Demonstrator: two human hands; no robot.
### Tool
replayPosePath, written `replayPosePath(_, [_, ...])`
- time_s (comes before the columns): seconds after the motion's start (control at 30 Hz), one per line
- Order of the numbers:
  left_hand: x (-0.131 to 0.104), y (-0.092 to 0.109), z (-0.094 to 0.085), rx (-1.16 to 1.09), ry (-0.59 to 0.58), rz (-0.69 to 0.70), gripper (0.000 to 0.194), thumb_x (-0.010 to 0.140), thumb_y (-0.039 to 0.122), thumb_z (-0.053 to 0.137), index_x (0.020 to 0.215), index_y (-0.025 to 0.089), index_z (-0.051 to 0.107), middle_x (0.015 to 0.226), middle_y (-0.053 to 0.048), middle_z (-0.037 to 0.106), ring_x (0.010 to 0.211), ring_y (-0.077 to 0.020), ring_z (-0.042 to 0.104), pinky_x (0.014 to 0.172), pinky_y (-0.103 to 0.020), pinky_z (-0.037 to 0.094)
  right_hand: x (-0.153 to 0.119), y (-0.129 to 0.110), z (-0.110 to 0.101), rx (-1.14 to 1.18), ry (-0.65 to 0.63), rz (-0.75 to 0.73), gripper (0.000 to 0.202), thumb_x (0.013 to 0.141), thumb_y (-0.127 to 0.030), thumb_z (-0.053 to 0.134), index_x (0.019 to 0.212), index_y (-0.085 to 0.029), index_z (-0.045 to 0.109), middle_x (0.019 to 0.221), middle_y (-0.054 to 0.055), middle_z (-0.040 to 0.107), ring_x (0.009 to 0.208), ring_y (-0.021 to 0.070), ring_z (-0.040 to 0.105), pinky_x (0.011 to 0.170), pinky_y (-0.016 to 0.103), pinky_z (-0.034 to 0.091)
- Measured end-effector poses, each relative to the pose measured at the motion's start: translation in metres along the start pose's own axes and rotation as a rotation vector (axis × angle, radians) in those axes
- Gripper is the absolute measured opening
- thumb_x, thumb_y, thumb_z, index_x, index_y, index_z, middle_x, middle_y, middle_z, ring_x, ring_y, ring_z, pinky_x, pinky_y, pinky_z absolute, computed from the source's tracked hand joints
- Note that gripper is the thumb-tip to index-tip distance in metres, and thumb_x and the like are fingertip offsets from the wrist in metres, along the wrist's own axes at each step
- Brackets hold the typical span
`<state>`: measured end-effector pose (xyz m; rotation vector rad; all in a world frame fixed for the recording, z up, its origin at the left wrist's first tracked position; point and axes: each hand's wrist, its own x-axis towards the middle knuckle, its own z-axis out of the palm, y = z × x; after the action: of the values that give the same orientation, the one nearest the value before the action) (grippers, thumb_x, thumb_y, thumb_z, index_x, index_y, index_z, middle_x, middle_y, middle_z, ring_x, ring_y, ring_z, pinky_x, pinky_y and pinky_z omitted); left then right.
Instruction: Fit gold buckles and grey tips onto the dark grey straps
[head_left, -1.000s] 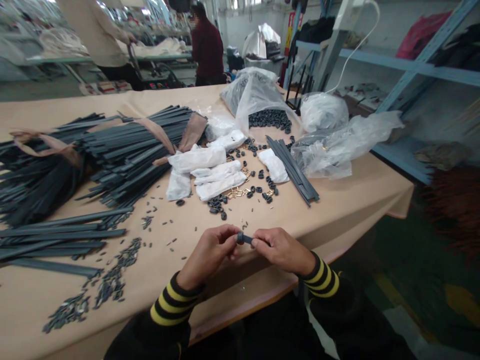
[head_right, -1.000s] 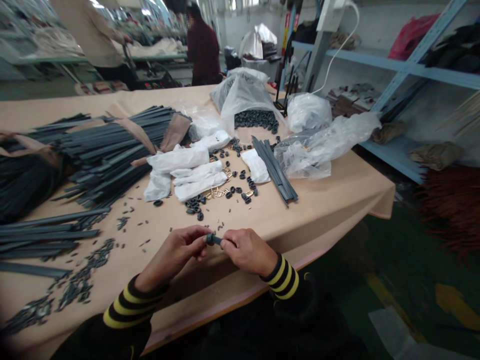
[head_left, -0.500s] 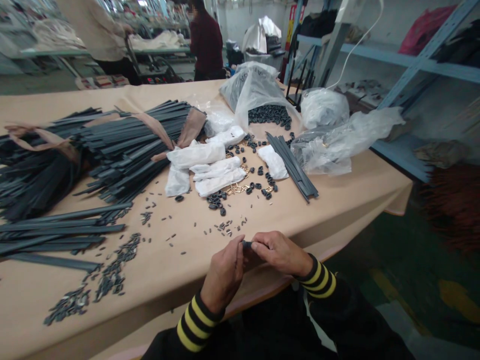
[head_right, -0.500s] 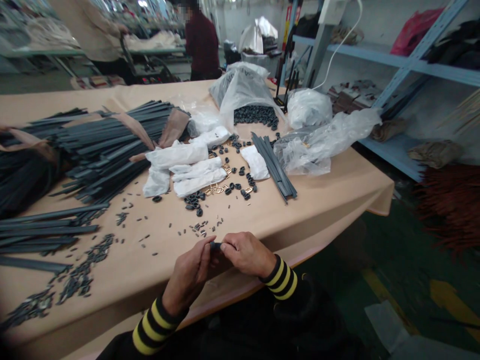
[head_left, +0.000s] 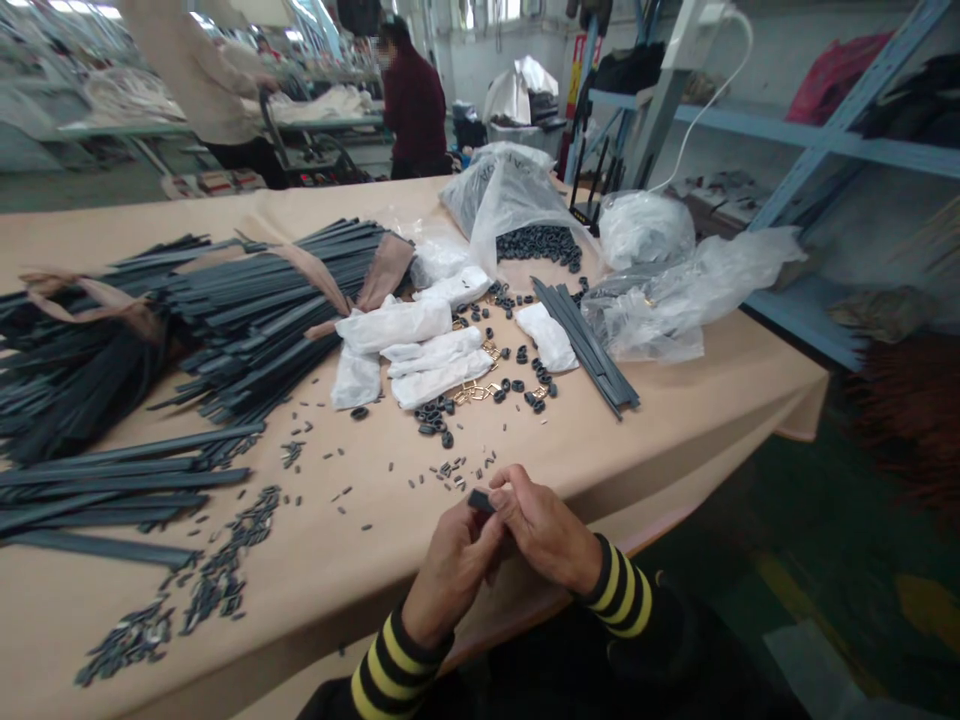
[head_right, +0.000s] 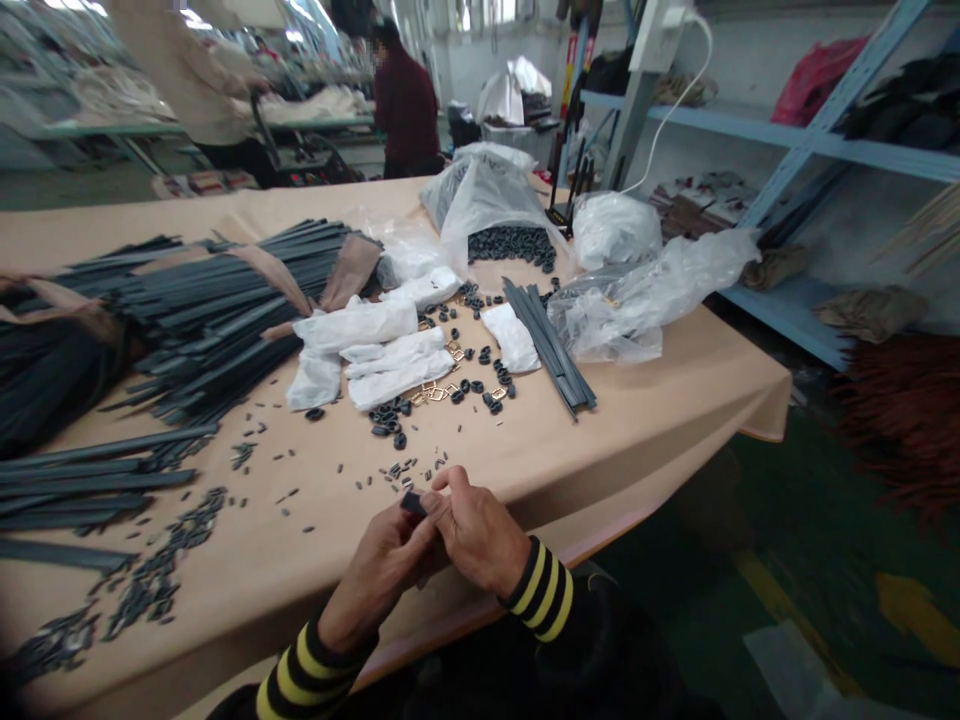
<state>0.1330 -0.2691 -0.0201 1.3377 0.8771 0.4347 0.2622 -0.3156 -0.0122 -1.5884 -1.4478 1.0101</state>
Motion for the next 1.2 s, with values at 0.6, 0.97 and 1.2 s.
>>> replayPosePath(0.6, [0.103,0.046,-0.054,1.331,0.329,0.468,0.023,0.084,0.023,0.037,0.082,0.015,0.058,0.087,-0.012,0.056,0.086,-0.024,0.049,0.076,-0.036,0.041,0.029,0.022,-0.022,0.577,0.095,0.211,0.014,0.081,-0.029,0.043,0.084,-0.016,0.045,0.067,-0.002,0.052,0.05,0.0065,0.05,0.044,0.018,0.044])
replayPosePath(0.97, [0.1,0.052,-0.049,1.378,0.168,0.457,0.013,0.081,0.018,0.04,0.078,0.015,0.052,0.075,-0.008,0.056,0.073,-0.0201,0.051,0.065,-0.032,0.041,0.033,0.024,-0.023,0.43,0.178,0.158,0.022,0.078,-0.037,0.052,0.08,-0.014,0.052,0.06,-0.003,0.05,0.041,0.0038,0.034,0.038,0.016,0.028])
replayPosePath(1.2, [0.042,0.049,-0.022,0.737,-0.046,0.365,0.012,0.082,0.025,0.043,0.075,0.017,0.049,0.067,-0.001,0.057,0.06,-0.0124,0.051,0.058,-0.025,0.041,0.031,0.013,-0.024,0.294,0.2,-0.026,0.024,0.08,-0.035,0.052,0.074,-0.013,0.058,0.064,0.0,0.057,0.055,0.0083,0.047,0.053,0.02,0.036])
